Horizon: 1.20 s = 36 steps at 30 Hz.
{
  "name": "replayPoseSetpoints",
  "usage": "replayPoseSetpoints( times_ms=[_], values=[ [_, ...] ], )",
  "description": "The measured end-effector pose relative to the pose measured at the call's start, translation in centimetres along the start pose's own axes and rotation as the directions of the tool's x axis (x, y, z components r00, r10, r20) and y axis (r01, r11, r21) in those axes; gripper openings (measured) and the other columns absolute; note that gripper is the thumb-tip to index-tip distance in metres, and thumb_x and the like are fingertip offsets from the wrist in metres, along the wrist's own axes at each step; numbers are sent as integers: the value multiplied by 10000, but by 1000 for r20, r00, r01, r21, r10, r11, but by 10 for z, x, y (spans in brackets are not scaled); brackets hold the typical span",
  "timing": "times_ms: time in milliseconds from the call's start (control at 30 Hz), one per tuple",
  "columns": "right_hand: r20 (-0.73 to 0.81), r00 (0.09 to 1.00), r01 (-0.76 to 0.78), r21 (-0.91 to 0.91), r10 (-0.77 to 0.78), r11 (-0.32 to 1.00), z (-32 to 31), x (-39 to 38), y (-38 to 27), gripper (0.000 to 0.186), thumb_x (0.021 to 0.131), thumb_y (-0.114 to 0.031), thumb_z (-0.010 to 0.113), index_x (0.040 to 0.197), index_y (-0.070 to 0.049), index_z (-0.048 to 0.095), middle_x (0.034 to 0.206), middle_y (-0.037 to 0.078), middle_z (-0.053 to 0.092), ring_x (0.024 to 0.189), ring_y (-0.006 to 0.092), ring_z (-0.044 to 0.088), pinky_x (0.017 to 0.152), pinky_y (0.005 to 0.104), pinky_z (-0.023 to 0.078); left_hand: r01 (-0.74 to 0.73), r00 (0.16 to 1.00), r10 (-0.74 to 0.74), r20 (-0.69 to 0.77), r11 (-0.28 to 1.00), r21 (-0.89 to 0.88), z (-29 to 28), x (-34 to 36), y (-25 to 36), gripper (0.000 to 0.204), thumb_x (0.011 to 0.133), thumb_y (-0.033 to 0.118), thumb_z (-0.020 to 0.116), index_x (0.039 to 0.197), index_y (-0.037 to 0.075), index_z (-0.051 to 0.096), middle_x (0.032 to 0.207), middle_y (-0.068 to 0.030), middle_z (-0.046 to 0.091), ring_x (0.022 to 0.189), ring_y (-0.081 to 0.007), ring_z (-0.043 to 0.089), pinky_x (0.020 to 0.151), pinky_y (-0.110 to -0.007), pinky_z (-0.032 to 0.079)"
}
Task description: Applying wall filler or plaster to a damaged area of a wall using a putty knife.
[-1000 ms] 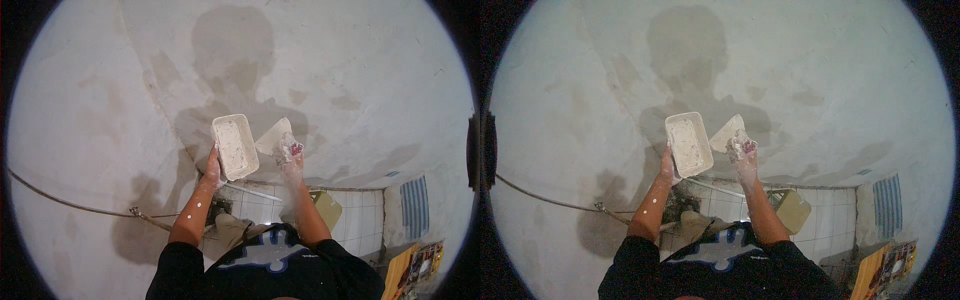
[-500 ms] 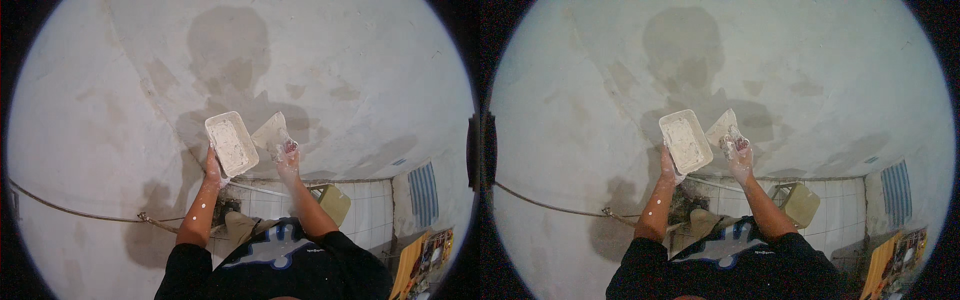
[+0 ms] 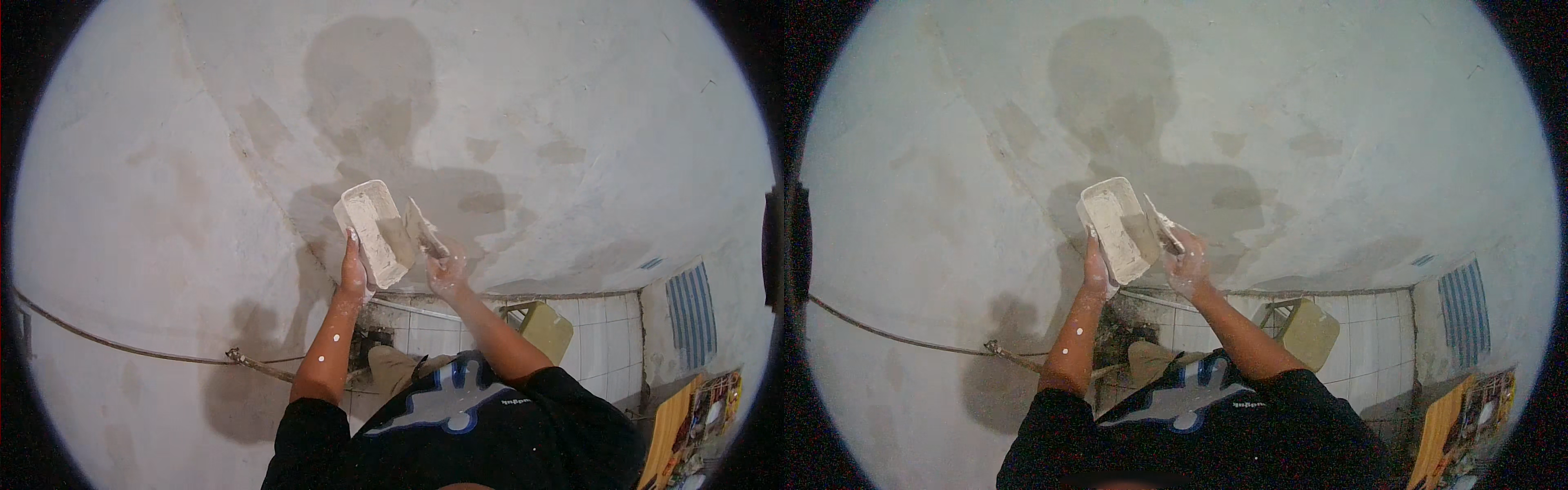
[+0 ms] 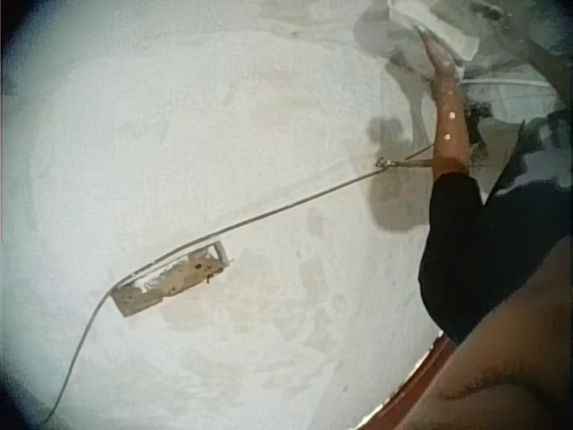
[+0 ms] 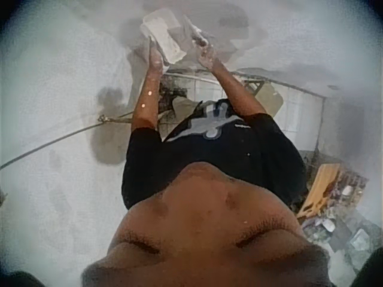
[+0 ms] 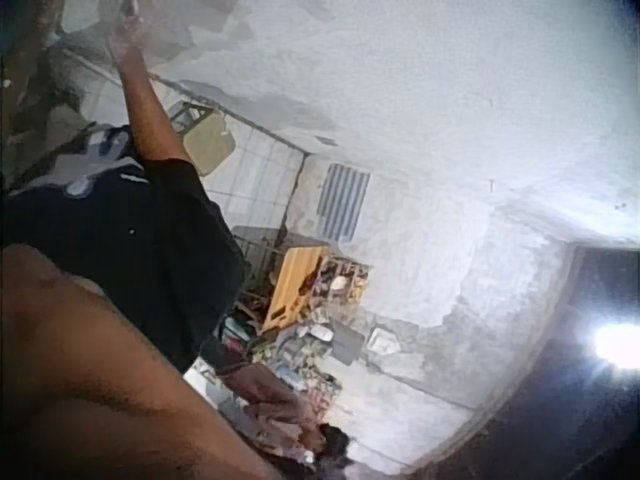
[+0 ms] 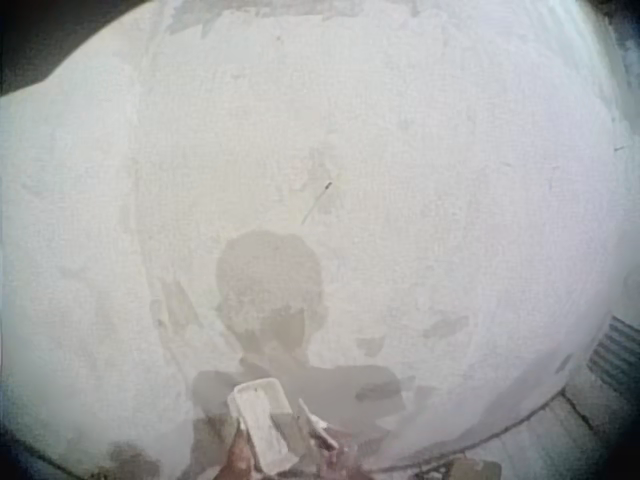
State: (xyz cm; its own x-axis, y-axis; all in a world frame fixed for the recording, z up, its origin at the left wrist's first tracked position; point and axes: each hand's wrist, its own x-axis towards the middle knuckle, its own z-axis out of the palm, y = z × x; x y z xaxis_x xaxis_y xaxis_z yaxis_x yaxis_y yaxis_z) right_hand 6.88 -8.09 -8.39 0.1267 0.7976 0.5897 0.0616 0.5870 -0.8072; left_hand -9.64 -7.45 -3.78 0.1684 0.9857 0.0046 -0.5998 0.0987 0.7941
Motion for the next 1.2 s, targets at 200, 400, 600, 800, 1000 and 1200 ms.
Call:
replayPoseSetpoints(
  times_ms=[200, 400, 600, 800, 1000, 1200],
  values=[
    [27, 975, 210, -437, -221, 874, 15, -11, 9, 321, 680, 2, 534, 1001, 9, 528, 925, 206, 578, 863, 377, 550, 750, 410, 453, -65, 998, 65, 27, 998, 8, -28, 12, -12, 617, 897, 464, 296, 1318, 19, 228, 1319, -86, 329, 1185, -211, 346, 1001, -321, 250],
    [253, 967, 87, -444, 31, 892, 18, -8, 4, 392, 687, -5, 517, 1078, -25, 487, 965, 181, 556, 867, 350, 535, 760, 402, 438, -20, 999, 19, 32, 1000, 11, -45, 14, -12, 629, 896, 465, 299, 1323, 12, 211, 1331, -92, 307, 1203, -210, 319, 1008, -317, 232],
    [249, 964, 79, -594, 90, 800, 10, 0, -11, 296, 725, -103, 536, 1007, -14, 532, 850, 198, 576, 795, 360, 551, 707, 395, 446, -20, 998, 24, -55, 997, 78, -24, 5, -5, 637, 896, 470, 289, 1325, 8, 202, 1340, -102, 296, 1212, -222, 310, 1014, -323, 226],
    [244, 781, -353, -586, 575, 729, -19, 16, 13, 261, 810, -179, 534, 960, 33, 526, 723, 173, 569, 647, 254, 566, 626, 365, 454, -29, 998, 28, -60, 1000, -13, -28, 1, -7, 635, 889, 485, 289, 1331, 38, 199, 1348, -122, 276, 1217, -248, 306, 1010, -342, 243],
    [-203, 844, -464, 184, 496, 866, -23, 24, -15, 254, 818, -182, 569, 931, 43, 532, 815, 80, 594, 676, 130, 561, 541, 255, 448, -72, 993, 73, -95, 997, 5, -32, 10, -17, 669, 874, 518, 297, 1332, 41, 197, 1339, -123, 290, 1218, -260, 305, 1008, -353, 246],
    [-90, 789, -511, 453, 608, 730, -1, 6, 0, 288, 809, -112, 574, 1041, 30, 480, 857, 82, 590, 708, 126, 582, 583, 236, 472, -35, 990, 38, -134, 999, 26, -45, 14, -21, 641, 890, 479, 305, 1328, 24, 196, 1327, -118, 304, 1219, -234, 295, 1016, -327, 215]
  ],
)
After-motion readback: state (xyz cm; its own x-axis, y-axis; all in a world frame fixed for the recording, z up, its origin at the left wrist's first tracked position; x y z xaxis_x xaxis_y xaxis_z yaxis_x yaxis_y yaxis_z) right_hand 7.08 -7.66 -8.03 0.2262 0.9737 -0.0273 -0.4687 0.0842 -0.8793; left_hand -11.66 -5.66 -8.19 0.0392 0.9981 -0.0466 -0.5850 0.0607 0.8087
